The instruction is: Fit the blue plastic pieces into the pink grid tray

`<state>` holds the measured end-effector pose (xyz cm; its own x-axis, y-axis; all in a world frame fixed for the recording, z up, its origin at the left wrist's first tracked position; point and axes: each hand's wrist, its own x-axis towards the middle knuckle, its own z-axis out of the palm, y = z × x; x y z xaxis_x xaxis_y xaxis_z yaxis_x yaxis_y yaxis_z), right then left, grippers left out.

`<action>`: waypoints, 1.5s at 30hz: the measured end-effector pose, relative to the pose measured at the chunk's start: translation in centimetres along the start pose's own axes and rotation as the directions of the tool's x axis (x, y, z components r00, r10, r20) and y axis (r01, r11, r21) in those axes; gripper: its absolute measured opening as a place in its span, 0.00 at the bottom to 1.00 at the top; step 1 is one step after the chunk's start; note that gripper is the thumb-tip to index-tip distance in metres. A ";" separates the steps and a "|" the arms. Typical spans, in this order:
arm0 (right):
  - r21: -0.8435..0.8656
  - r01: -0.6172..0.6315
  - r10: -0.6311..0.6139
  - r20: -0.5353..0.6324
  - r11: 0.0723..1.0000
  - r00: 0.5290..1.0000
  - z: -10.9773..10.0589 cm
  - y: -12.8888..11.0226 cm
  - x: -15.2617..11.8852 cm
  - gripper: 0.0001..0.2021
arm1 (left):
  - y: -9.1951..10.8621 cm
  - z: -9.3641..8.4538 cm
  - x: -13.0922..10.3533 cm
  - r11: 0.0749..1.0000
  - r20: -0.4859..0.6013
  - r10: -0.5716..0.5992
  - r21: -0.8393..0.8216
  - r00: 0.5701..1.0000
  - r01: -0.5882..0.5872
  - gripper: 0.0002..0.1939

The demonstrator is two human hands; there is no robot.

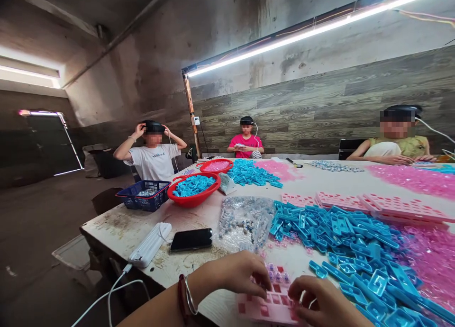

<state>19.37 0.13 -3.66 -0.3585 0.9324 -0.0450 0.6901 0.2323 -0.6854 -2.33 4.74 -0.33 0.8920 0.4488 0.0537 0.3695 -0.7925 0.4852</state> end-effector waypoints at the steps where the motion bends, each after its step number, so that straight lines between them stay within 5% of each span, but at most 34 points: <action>1: -0.015 0.000 0.000 0.001 1.000 1.000 0.1 -0.4 -0.1 0.07 | 0.1 -0.2 -0.2 1.000 -0.016 -0.002 0.003 1.000 0.002 0.06; 8: -0.093 0.067 -0.080 -0.140 0.993 0.987 -0.3 -3.5 -1.2 0.10 | 0.2 -0.9 -1.8 0.991 -0.143 -0.132 0.000 0.981 0.133 0.07; 16: 0.076 0.115 -0.091 -0.259 0.990 0.961 -0.3 -3.9 -1.0 0.06 | 0.1 -0.3 -1.5 0.979 -0.208 -0.204 -0.026 0.957 0.203 0.09; 23: 0.084 0.140 -0.114 -0.257 0.987 0.960 0.0 -3.5 -0.7 0.05 | 0.7 1.3 -0.1 0.993 -0.163 -0.113 0.017 0.980 0.117 0.09; 29: 0.068 0.117 -0.094 -0.278 0.991 0.956 -0.2 -3.6 -0.8 0.06 | 1.1 1.9 0.6 0.964 -0.159 -0.188 0.160 0.969 0.213 0.10; 45: 0.065 0.134 -0.113 -0.259 0.989 0.959 -0.1 -2.6 -0.6 0.08 | 1.2 2.0 0.7 0.963 -0.129 -0.213 0.139 0.969 0.230 0.12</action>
<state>17.87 -0.98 -1.78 -0.2589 0.9399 0.2226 0.5934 0.3366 -0.7312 -0.71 3.32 -1.50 0.7518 0.6565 0.0619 0.5972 -0.7176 0.3583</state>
